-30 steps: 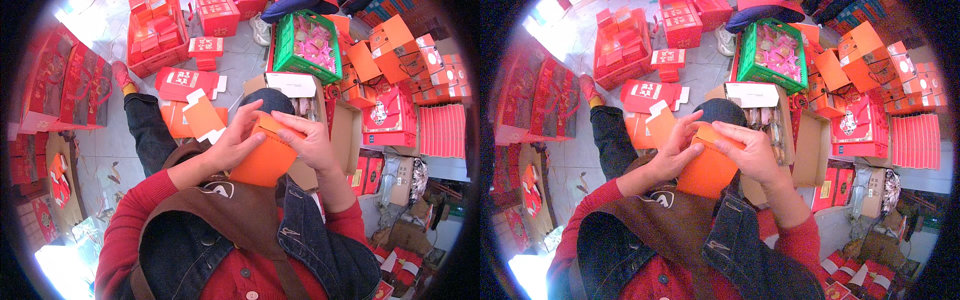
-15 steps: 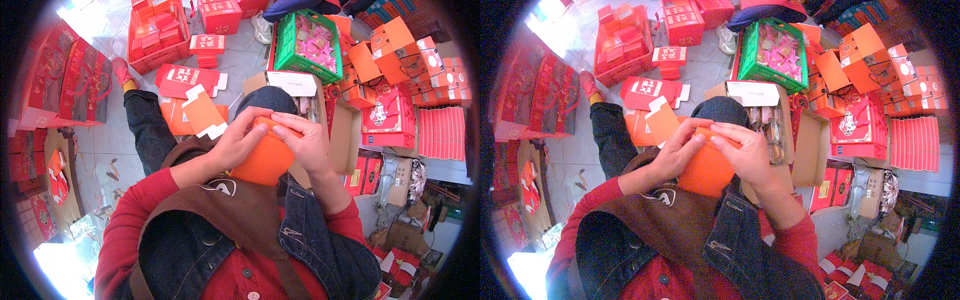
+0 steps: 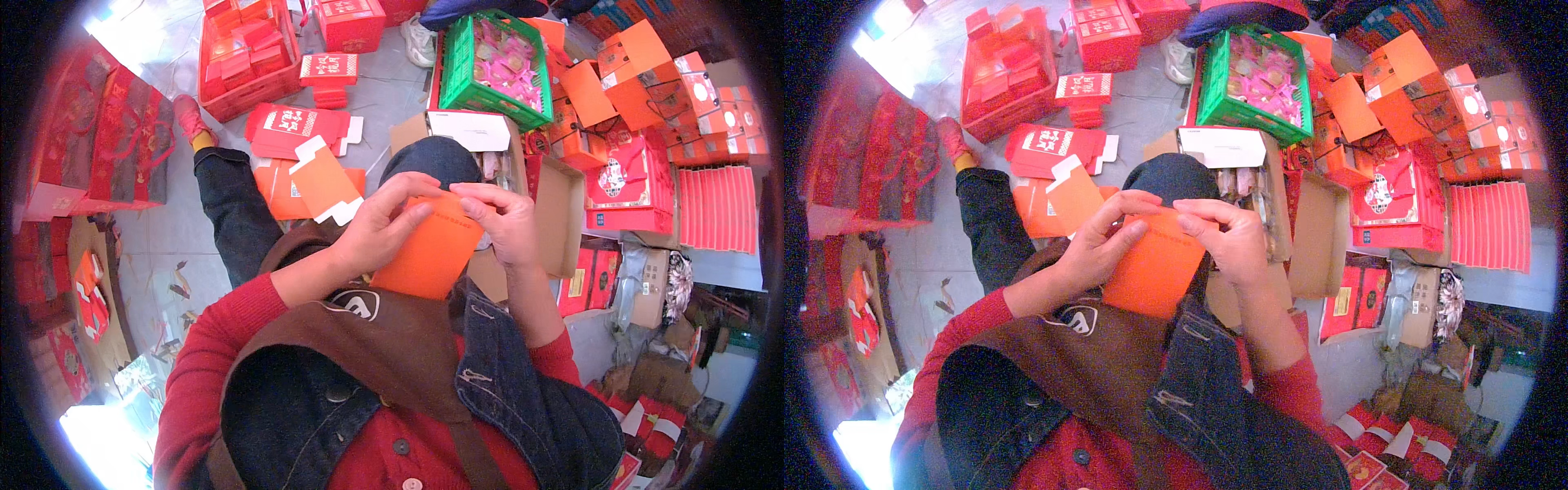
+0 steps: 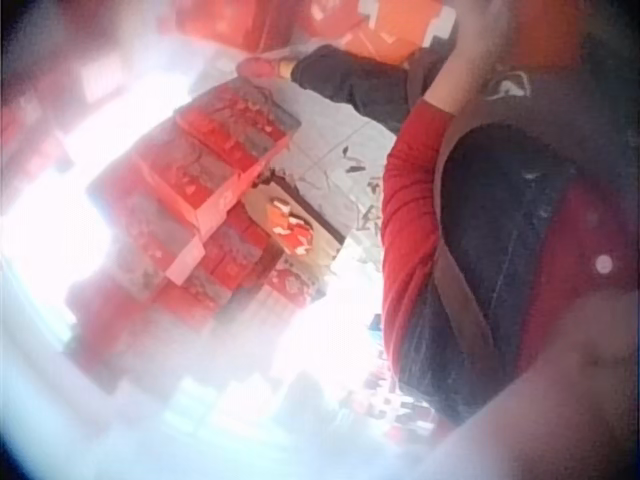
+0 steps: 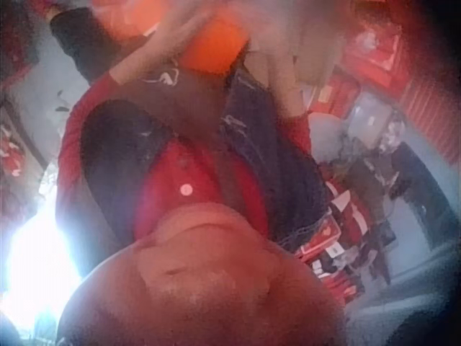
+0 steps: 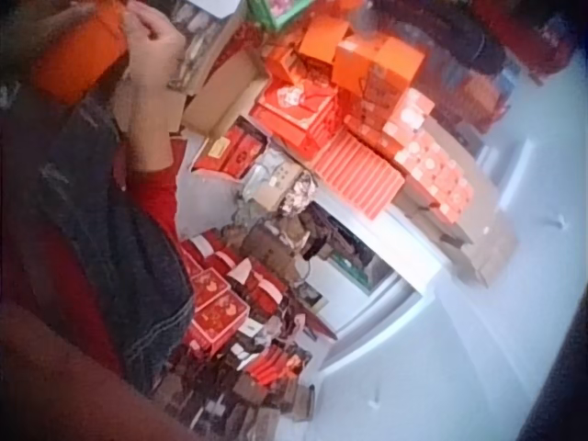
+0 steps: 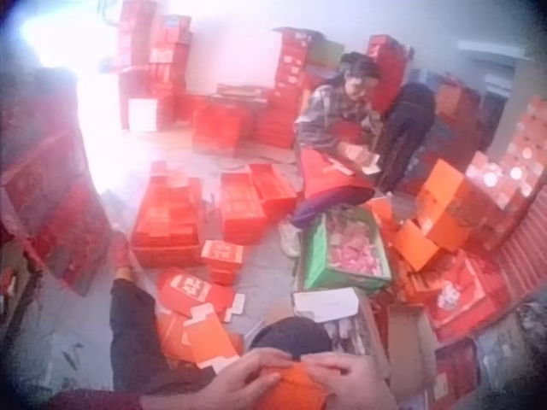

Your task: The person assembles small orange boxes by folding flaps and inserting white packets. They then place the completed boxes into a red gift bag and continue the process with additional boxes.

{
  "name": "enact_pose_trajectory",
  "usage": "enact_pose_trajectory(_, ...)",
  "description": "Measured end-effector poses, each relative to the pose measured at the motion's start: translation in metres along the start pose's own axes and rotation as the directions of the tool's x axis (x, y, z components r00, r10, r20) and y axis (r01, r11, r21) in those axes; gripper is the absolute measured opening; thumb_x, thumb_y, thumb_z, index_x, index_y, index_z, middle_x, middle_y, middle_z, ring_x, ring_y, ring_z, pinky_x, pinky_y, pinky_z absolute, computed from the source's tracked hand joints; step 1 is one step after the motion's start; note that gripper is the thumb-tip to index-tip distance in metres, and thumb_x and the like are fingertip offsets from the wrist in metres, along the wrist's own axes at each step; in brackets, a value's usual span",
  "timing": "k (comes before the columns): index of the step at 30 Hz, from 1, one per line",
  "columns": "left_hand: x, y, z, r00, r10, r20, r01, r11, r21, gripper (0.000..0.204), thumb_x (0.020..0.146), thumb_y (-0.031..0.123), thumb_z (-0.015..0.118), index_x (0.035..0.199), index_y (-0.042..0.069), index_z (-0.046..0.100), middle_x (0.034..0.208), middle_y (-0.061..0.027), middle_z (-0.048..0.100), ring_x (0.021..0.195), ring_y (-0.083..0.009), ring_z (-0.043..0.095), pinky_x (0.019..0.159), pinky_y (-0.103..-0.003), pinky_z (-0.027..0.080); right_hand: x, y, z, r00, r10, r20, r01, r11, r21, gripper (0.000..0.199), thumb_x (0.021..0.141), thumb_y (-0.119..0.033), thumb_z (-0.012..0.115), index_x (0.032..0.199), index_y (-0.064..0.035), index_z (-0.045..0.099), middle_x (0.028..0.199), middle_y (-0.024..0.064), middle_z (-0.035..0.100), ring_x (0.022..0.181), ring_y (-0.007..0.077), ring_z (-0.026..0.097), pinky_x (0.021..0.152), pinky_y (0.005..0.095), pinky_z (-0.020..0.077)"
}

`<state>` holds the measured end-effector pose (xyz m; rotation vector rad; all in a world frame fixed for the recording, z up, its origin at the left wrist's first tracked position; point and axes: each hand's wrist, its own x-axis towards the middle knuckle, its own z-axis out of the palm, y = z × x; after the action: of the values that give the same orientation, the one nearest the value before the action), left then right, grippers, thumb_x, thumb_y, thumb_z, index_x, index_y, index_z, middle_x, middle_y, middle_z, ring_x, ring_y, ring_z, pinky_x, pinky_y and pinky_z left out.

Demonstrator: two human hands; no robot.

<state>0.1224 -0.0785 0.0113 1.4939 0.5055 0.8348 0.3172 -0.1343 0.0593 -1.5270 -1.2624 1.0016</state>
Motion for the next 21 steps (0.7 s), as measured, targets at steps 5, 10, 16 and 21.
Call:
enact_pose_trajectory(5,0.000,-0.001,0.010,0.995,0.020,-0.094,-0.015,0.998,0.058,0.047,0.091,0.008,0.052,0.133,0.002,0.033,0.128,-0.0141,0.043,0.122,-0.0237,0.041,0.104,-0.034,0.031,-0.007,-0.013,0.021,0.994,-0.087,-0.060,0.079,0.988,-0.131,0.019,0.085,-0.010,0.062,0.099,0.0017,0.068,0.104,0.0148,0.067,0.100,0.0210,0.062,0.089,0.0312,0.0469)
enact_pose_trajectory(10,0.000,-0.002,0.016,0.977,0.135,-0.162,-0.091,0.963,0.252,0.045,0.088,0.008,0.055,0.128,0.000,0.037,0.122,-0.0172,0.045,0.118,-0.0287,0.044,0.102,-0.034,0.032,-0.013,-0.003,0.026,0.950,-0.311,-0.016,0.285,0.888,-0.360,0.026,0.092,-0.012,0.052,0.111,0.0026,0.062,0.111,0.0154,0.064,0.107,0.0237,0.059,0.096,0.0335,0.0425)
enact_pose_trajectory(16,0.001,0.001,0.011,0.989,0.058,-0.137,-0.035,0.986,0.166,0.030,0.089,0.009,0.056,0.114,-0.001,0.044,0.112,-0.0150,0.047,0.111,-0.0279,0.046,0.098,-0.035,0.034,-0.010,0.003,0.004,1.000,-0.001,-0.002,0.001,0.935,0.355,0.033,0.091,-0.009,0.053,0.119,0.0076,0.054,0.122,0.0181,0.057,0.110,0.0230,0.057,0.096,0.0340,0.0439)
enact_pose_trajectory(21,0.000,-0.001,0.012,0.991,0.044,-0.130,-0.019,0.983,0.185,0.041,0.087,0.010,0.058,0.122,-0.001,0.039,0.117,-0.0168,0.043,0.115,-0.0279,0.044,0.100,-0.035,0.034,-0.006,0.005,0.006,0.990,0.133,-0.042,-0.113,0.943,0.312,0.023,0.087,-0.007,0.061,0.106,0.0056,0.064,0.107,0.0137,0.065,0.100,0.0173,0.060,0.090,0.0294,0.0466)
